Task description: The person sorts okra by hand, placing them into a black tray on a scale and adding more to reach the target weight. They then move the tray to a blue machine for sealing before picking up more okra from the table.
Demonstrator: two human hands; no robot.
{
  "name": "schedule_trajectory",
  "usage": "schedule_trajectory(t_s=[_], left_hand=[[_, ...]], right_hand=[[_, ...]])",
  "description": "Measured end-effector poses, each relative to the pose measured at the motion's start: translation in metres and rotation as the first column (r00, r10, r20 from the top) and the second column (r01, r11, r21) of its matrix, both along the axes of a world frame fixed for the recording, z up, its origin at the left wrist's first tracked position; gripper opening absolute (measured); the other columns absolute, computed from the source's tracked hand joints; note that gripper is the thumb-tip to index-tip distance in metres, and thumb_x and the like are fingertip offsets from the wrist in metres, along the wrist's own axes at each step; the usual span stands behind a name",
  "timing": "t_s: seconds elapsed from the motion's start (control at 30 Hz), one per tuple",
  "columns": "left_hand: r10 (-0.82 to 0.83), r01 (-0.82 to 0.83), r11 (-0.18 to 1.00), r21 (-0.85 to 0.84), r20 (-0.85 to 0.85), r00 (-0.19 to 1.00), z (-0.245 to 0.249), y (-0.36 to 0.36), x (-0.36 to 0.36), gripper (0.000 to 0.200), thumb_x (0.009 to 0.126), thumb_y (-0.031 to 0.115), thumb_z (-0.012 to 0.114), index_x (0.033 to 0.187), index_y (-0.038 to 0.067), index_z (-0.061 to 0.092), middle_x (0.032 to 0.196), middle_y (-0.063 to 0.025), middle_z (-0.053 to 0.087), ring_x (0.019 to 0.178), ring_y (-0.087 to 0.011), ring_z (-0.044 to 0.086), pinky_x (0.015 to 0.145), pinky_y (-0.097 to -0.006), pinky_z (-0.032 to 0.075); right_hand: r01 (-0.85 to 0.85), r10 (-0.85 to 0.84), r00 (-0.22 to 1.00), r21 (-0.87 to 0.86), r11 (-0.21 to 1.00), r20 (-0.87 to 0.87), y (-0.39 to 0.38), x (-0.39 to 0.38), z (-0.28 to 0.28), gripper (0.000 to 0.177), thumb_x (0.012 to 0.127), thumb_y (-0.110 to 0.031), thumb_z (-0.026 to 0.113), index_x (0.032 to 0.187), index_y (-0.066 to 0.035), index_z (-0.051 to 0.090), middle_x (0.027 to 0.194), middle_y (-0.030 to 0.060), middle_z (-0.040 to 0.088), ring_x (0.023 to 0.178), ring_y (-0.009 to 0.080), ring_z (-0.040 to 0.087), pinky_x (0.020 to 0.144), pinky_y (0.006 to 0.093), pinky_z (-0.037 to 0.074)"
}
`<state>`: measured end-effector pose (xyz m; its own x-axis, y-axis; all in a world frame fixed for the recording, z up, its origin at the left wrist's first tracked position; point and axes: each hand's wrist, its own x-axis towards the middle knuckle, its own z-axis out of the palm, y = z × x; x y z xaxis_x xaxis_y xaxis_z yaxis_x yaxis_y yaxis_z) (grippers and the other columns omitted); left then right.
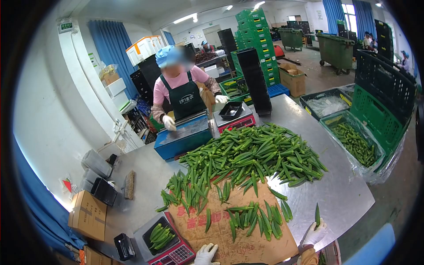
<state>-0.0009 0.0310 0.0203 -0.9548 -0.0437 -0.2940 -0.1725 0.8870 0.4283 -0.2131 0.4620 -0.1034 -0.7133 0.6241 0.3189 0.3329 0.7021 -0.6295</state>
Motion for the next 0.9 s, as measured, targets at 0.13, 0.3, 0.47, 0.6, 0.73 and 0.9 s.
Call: schedule_trajectory(t_s=[0.13,0.3,0.47,0.6,0.73,0.9], left_hand=[[-0.001,0.001,1.0,0.002,0.032,0.999,0.0065,0.0012,-0.0039,0.113,0.063,0.024,0.084,0.158,0.012,0.024,0.158,-0.0222,0.028,0.145,-0.0471,0.025,0.117,-0.0524,0.026],[-0.005,0.005,1.0,-0.006,0.043,0.999,0.0064,0.0011,-0.0054,0.113,0.063,0.025,0.084,0.158,0.011,0.025,0.158,-0.0229,0.028,0.145,-0.0474,0.026,0.117,-0.0521,0.026],[0.008,-0.007,1.0,-0.012,0.054,0.998,0.011,0.0049,-0.0093,0.113,0.062,0.026,0.085,0.157,0.01,0.026,0.157,-0.0233,0.029,0.144,-0.0474,0.027,0.117,-0.0519,0.028],[-0.008,0.01,0.999,-0.037,0.048,0.999,0.008,0.0036,-0.0079,0.113,0.062,0.024,0.085,0.157,0.01,0.026,0.157,-0.0233,0.03,0.143,-0.0472,0.028,0.116,-0.0519,0.029],[-0.008,0.009,0.999,-0.052,0.037,0.999,0.0088,0.0052,-0.0082,0.112,0.062,0.022,0.085,0.157,0.01,0.027,0.156,-0.0231,0.031,0.143,-0.0469,0.029,0.116,-0.0517,0.029],[0.011,-0.01,0.999,-0.042,0.021,1.0,0.0103,0.0067,-0.0086,0.113,0.06,0.022,0.085,0.157,0.011,0.028,0.156,-0.0228,0.032,0.143,-0.0466,0.03,0.116,-0.0515,0.029]], right_hand=[[-0.009,0.009,1.0,0.009,1.0,0.017,0.0014,0.0002,-0.0009,0.038,0.08,-0.005,0.069,0.117,0.001,0.064,0.102,0.0165,0.06,0.096,0.0357,0.059,0.086,0.0458,0.047],[0.004,-0.005,0.999,0.021,1.0,0.035,0.0018,0.0003,-0.0044,0.038,0.08,-0.005,0.069,0.117,0.0,0.064,0.102,0.0164,0.06,0.098,0.0354,0.059,0.087,0.0461,0.047],[0.001,0.0,0.999,-0.014,1.0,0.041,0.0017,0.0,-0.0015,0.037,0.08,-0.004,0.069,0.116,0.0,0.064,0.104,0.0162,0.06,0.099,0.0353,0.059,0.089,0.0463,0.046],[0.003,-0.002,0.999,-0.024,1.0,0.047,0.0013,-0.0006,0.0004,0.037,0.08,-0.003,0.069,0.116,0.0,0.064,0.105,0.0161,0.06,0.099,0.0354,0.059,0.089,0.0461,0.047],[-0.002,0.003,0.999,-0.026,1.0,0.035,0.0029,-0.001,-0.0028,0.038,0.08,-0.004,0.069,0.117,0.0,0.063,0.104,0.016,0.06,0.099,0.0355,0.058,0.088,0.0459,0.046],[-0.001,0.002,0.999,-0.04,0.999,0.042,0.0021,-0.0008,-0.0025,0.037,0.081,-0.004,0.069,0.117,0.001,0.063,0.103,0.016,0.06,0.098,0.0354,0.058,0.088,0.0458,0.046]])
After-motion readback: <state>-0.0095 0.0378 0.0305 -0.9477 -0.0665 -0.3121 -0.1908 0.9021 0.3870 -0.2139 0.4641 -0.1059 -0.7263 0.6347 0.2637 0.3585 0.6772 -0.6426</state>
